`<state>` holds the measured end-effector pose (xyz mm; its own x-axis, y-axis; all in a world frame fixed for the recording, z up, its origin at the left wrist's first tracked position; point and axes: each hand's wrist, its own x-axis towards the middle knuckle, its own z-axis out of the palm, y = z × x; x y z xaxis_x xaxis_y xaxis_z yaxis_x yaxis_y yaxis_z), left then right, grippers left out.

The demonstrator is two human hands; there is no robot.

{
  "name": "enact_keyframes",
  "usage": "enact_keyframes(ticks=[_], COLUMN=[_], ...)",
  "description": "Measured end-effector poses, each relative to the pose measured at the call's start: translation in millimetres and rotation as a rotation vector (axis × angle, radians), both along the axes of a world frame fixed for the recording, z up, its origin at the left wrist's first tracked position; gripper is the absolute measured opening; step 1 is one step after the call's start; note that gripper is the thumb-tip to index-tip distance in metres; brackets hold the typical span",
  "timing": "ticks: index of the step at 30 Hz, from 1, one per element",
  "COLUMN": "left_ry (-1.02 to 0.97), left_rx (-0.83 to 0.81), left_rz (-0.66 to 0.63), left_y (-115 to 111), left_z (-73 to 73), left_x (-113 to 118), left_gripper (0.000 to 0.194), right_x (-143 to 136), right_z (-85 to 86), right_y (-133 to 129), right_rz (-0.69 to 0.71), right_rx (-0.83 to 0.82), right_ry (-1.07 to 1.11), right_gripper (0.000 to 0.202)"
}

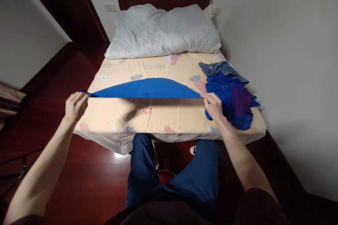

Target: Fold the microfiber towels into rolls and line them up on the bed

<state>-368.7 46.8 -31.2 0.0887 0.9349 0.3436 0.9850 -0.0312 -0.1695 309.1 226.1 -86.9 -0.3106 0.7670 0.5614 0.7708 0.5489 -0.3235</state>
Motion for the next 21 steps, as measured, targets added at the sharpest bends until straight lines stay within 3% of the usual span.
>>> enact_keyframes(ticks=[2, 5, 7, 9, 13, 17, 19, 21], left_ry=[-0.032, -0.077, -0.088, -0.091, -0.156, -0.268, -0.266, -0.282], left_rx=[-0.126, -0.255, -0.333, -0.405, -0.501, -0.656, -0.712, -0.659], left_rz=[-0.053, -0.025, 0.015, 0.037, 0.002, -0.024, 0.03, 0.072], left_y=[-9.4, -20.2, -26.8, -34.2, -50.5, -58.9, -53.2, -38.0], left_z=[-48.5, -111.2, -141.4, -162.3, -184.3, -185.8, -179.9, -173.3], left_x=[2.6, 14.9, 24.3, 30.8, 30.9, 27.8, 39.3, 68.6], left_gripper=[0.037, 0.039, 0.038, 0.037, 0.035, 0.03, 0.025, 0.031], right_x=[-0.2, -2.6, -2.5, 0.7, 13.6, 13.5, -6.1, -47.0], right_z=[-39.5, -92.6, -121.0, -142.9, -165.7, -160.0, -148.9, -136.8], right_y=[-14.3, -34.9, -47.7, -59.5, -79.5, -93.1, -97.2, -99.5], right_rz=[-0.008, -0.04, -0.057, -0.069, -0.086, -0.125, -0.186, -0.191], right_rx=[-0.071, -0.218, -0.32, -0.401, -0.467, -0.544, -0.59, -0.595], right_ry=[-0.012, -0.043, -0.067, -0.108, -0.194, -0.3, -0.358, -0.354], right_gripper=[0.033, 0.036, 0.036, 0.037, 0.041, 0.048, 0.049, 0.05])
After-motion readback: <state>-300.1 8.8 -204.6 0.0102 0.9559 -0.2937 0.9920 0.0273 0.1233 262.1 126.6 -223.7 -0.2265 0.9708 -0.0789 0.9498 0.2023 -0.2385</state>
